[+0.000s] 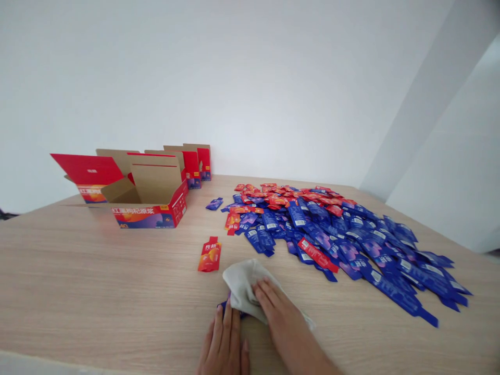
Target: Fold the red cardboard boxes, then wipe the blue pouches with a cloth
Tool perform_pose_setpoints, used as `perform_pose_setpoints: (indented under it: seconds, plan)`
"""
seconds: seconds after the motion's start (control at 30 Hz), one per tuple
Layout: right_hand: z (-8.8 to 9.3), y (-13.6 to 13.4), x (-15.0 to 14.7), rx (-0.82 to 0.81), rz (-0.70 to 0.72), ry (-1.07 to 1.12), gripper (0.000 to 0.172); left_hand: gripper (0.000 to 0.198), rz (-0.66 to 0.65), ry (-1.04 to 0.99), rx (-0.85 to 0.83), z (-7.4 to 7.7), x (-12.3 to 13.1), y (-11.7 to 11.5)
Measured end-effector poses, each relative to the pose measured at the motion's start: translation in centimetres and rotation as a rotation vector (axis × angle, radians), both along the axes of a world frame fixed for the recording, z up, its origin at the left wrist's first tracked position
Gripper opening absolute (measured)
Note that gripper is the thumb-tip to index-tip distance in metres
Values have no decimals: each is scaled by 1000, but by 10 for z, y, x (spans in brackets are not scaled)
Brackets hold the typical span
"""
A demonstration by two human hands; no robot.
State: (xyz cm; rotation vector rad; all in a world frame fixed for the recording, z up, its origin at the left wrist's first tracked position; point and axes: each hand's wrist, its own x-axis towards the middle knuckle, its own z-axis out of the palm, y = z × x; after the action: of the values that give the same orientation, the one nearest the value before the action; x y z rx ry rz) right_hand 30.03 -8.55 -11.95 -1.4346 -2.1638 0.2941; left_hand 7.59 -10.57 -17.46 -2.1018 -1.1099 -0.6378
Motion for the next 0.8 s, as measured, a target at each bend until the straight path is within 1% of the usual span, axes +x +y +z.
perform_pose_setpoints:
  seconds: [0.07,0.1,0.17,0.2,0.27,0.33,0.4,0.43,0.5,0.57,0.63,0.67,0.73,0.8]
  plan:
    - [0,1,28,17,-128,-49,78,61,27,-11,-5,10,4,-1]
    - [3,1,38,27,-181,-60,77,63,35,-10,-3,14,6,-2]
    - [16,-1,44,65,-241,-33,71,62,45,-8,8,21,9,-5]
    - [24,-3,40,86,-239,-1,67,60,51,-7,10,23,10,-6]
    - [40,-9,15,124,-181,69,62,56,62,-5,7,23,10,-7]
    - [50,-15,-21,112,-50,95,64,52,18,8,3,18,9,-6]
    - [51,-18,-54,67,107,68,67,46,-33,-18,7,10,7,-5]
    - [49,-17,-66,48,153,51,68,42,-48,-48,15,6,7,-5]
    - [41,-13,-72,22,175,26,65,38,-49,-73,25,3,6,-4]
    - [32,-5,-56,13,131,13,60,40,-25,-39,33,7,6,-5]
    - [25,2,-25,10,58,-9,60,49,9,-11,29,15,7,-6]
    - [23,4,-9,14,0,-24,61,53,30,-16,24,19,7,-6]
    - [22,6,20,24,-113,-43,62,58,49,-45,16,24,9,-7]
    - [27,5,34,35,-196,-21,57,60,51,-57,20,24,11,-7]
